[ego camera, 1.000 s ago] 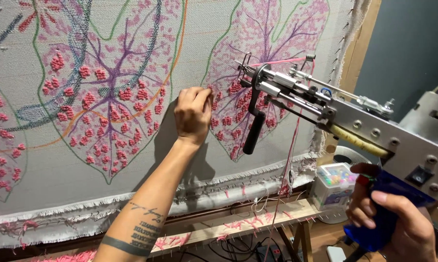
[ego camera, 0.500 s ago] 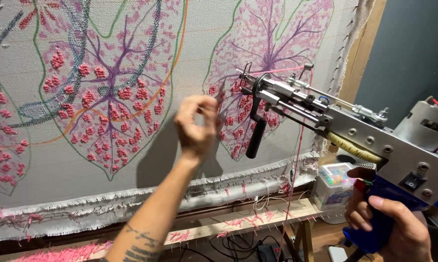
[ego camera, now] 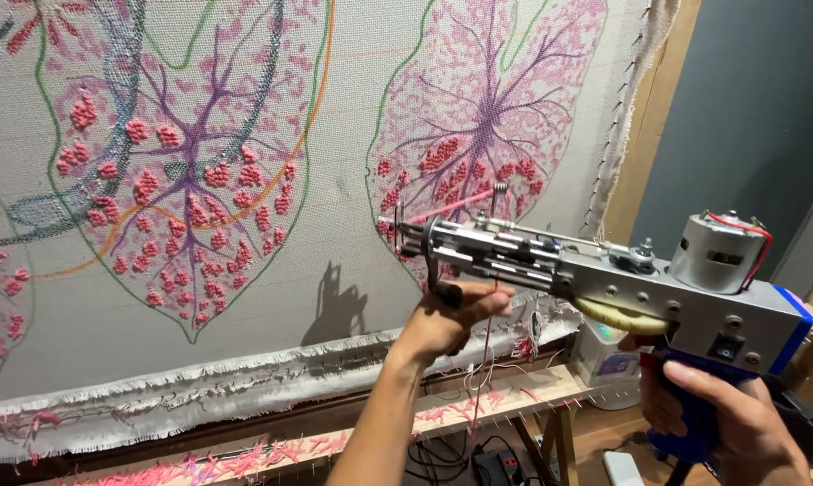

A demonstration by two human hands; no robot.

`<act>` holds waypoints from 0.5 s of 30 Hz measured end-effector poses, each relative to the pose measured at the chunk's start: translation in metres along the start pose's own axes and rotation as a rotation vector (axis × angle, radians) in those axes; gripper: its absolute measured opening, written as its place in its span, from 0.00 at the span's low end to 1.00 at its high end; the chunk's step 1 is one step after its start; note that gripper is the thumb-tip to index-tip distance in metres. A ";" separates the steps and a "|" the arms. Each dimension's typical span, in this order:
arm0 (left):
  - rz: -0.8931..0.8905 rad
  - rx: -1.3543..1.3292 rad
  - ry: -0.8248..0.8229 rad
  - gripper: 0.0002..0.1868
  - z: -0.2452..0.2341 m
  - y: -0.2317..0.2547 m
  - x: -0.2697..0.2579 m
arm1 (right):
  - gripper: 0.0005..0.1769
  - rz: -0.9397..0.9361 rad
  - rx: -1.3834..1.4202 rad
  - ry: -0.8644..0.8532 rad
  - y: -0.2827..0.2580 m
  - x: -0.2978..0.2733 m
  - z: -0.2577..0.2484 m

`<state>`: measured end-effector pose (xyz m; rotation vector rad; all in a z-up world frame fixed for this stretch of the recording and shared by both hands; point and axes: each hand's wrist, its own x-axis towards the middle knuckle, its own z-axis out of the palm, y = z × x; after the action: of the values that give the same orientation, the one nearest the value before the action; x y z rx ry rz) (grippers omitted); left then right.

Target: Operating a rug tufting gun to apply pink yarn into a patterned leaf design on a canvas frame.

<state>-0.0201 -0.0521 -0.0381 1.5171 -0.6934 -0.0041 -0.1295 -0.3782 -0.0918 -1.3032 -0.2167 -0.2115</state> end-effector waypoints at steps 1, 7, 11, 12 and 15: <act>0.010 0.081 -0.008 0.17 0.001 0.000 -0.002 | 0.25 0.021 0.023 0.002 0.006 0.003 -0.008; 0.033 -0.188 -0.045 0.15 -0.005 -0.044 0.015 | 0.23 0.038 0.142 -0.035 0.011 0.009 -0.006; 0.108 -0.257 -0.024 0.17 -0.006 -0.038 0.010 | 0.23 0.004 0.155 -0.016 0.015 0.012 0.000; 0.109 -0.257 -0.025 0.17 -0.005 -0.030 0.007 | 0.23 0.003 0.155 -0.016 0.014 0.012 0.001; -0.025 0.065 0.018 0.17 -0.006 -0.016 0.004 | 0.23 0.060 0.190 -0.018 0.018 0.016 -0.005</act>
<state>-0.0075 -0.0503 -0.0508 1.5864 -0.6653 0.0134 -0.1093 -0.3788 -0.1054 -1.1216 -0.2078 -0.1254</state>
